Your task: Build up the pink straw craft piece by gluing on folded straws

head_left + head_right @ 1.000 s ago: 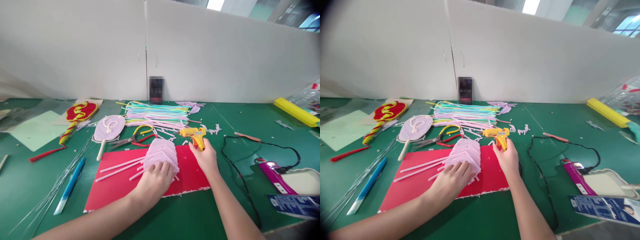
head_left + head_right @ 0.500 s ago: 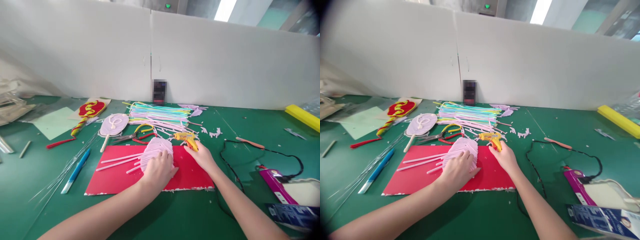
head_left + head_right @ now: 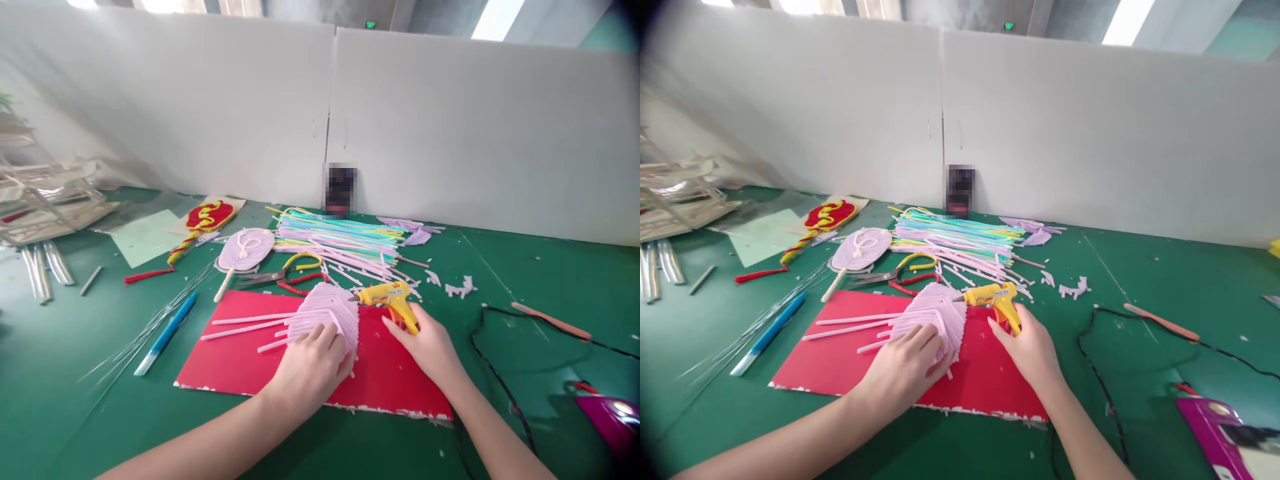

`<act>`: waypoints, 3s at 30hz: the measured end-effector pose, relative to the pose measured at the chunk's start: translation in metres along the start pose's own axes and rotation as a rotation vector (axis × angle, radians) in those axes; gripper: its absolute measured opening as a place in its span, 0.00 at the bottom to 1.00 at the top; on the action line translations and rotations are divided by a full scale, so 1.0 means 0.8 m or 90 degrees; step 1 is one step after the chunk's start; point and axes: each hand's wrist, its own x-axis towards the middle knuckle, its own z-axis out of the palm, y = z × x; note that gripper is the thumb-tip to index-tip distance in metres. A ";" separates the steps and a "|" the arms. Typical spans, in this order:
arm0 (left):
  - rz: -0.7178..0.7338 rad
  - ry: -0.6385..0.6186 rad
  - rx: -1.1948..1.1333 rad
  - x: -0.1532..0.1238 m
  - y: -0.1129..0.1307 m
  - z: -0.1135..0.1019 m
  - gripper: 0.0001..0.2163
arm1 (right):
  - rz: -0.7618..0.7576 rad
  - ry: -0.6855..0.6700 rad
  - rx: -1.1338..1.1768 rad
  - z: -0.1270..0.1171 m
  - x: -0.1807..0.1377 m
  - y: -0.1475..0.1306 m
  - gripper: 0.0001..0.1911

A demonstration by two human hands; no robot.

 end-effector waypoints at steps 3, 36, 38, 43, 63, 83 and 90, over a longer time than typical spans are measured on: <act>0.010 0.055 -0.051 -0.009 -0.007 0.001 0.08 | -0.021 0.019 -0.033 0.003 -0.003 0.000 0.25; 0.017 0.107 -0.249 0.015 -0.054 0.013 0.07 | -0.043 0.049 -0.049 -0.001 -0.007 -0.004 0.23; 0.006 0.108 -0.298 0.018 -0.056 0.016 0.07 | -0.090 0.071 -0.064 0.001 -0.010 -0.005 0.22; -0.114 0.104 -0.474 0.023 -0.060 0.019 0.07 | -0.191 0.094 -0.095 0.007 -0.015 -0.009 0.19; -0.256 0.119 -0.629 0.026 -0.067 0.019 0.05 | -0.243 0.097 -0.130 0.013 -0.014 -0.014 0.20; -0.264 0.114 -0.628 0.027 -0.067 0.018 0.05 | -0.242 0.090 -0.108 0.012 -0.015 -0.016 0.19; -0.271 0.110 -0.641 0.027 -0.067 0.019 0.04 | -0.242 0.088 -0.100 0.012 -0.014 -0.015 0.19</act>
